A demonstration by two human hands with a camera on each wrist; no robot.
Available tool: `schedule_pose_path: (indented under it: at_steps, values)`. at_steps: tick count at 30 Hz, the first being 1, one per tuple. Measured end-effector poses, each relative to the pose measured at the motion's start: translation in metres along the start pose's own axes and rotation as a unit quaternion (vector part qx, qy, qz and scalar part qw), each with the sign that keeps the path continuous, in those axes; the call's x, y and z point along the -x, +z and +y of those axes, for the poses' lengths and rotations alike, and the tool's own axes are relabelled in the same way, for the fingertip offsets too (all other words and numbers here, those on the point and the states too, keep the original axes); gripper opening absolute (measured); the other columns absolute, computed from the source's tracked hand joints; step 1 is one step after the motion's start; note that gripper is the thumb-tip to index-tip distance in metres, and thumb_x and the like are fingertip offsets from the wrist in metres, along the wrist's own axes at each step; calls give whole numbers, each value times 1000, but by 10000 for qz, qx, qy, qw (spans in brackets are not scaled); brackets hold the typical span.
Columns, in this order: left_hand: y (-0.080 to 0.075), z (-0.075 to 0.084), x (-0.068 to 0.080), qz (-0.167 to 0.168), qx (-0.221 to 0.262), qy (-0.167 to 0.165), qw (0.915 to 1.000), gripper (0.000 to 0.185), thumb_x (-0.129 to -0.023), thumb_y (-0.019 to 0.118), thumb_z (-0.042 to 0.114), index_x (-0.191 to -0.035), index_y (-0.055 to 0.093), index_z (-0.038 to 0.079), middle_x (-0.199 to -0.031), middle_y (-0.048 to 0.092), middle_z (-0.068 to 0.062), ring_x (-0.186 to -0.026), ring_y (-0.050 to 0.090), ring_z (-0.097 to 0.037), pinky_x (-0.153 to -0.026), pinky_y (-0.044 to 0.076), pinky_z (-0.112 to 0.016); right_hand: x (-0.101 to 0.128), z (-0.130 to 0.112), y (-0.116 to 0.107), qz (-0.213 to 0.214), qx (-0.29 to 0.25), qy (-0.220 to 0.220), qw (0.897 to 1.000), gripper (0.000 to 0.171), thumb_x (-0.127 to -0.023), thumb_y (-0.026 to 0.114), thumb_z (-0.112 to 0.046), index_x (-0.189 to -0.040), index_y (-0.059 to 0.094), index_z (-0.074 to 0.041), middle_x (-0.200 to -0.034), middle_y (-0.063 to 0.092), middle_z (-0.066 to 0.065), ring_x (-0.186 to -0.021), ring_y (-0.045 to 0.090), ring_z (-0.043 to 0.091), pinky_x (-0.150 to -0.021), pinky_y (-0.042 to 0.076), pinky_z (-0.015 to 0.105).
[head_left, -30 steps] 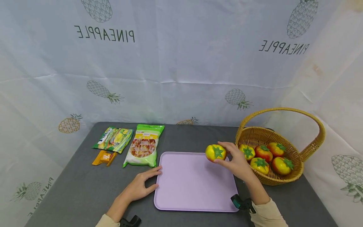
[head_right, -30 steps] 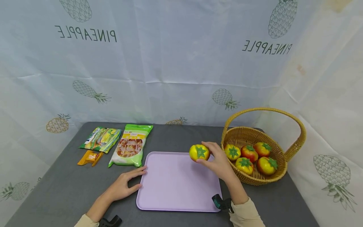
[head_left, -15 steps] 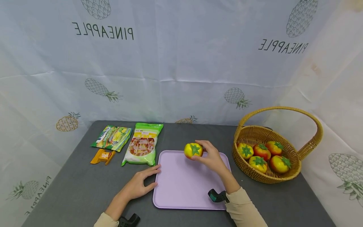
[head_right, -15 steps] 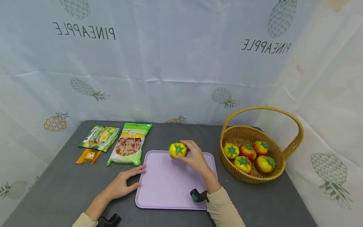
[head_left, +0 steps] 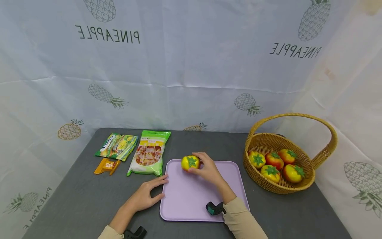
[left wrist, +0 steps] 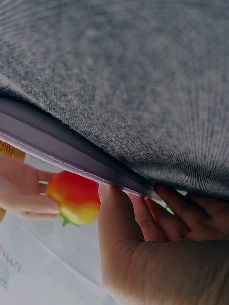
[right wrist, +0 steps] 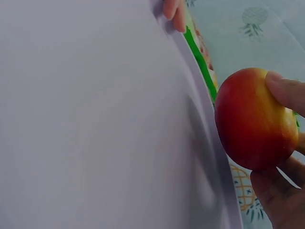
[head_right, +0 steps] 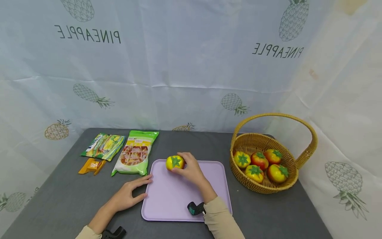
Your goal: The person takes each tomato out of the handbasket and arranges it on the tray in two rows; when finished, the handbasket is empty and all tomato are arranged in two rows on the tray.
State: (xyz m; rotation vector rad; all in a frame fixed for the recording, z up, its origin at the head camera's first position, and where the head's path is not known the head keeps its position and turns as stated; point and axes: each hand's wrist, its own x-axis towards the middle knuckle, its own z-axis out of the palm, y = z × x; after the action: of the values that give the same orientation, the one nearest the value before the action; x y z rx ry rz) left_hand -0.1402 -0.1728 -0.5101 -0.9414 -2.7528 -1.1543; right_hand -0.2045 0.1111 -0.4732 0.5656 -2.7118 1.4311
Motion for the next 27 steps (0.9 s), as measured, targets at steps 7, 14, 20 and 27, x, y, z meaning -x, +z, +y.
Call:
schedule_pose_path:
  at_steps: [7, 14, 20, 27]
  values:
    - [0, 0, -1, -26, 12, -41, 10000, 43, -87, 67, 28, -129, 60, 19, -143, 49, 2, -130, 48, -20, -102, 44, -42, -7, 1, 14, -175, 146, -5, 9997, 66, -79, 76, -34, -133, 52, -3, -129, 54, 9, -106, 56, 20, -89, 51, 34]
    - [0, 0, 0, 13, -72, -48, 10000, 45, -86, 68, 27, -129, 59, 19, -142, 50, 2, -129, 49, -21, -101, 45, -44, -13, 0, 21, -140, 421, -87, 9990, 66, -80, 75, -37, -132, 53, -4, -129, 55, 11, -113, 54, 27, -93, 48, 43]
    - [0, 1, 1, -16, -106, -65, 9999, 45, -86, 68, 27, -130, 59, 19, -143, 49, 2, -129, 49, -21, -100, 45, -45, -14, -1, 23, -153, 353, 5, 9993, 66, -80, 75, -36, -133, 52, -4, -131, 55, 12, -119, 50, 32, -99, 42, 50]
    - [0, 2, 0, 7, -104, -59, 9999, 44, -86, 68, 27, -129, 59, 19, -142, 50, 3, -129, 49, -21, -100, 45, -45, -13, -1, 22, -259, 408, 34, 9988, 68, -81, 73, -37, -135, 50, -5, -135, 52, 13, -123, 48, 34, -103, 40, 53]
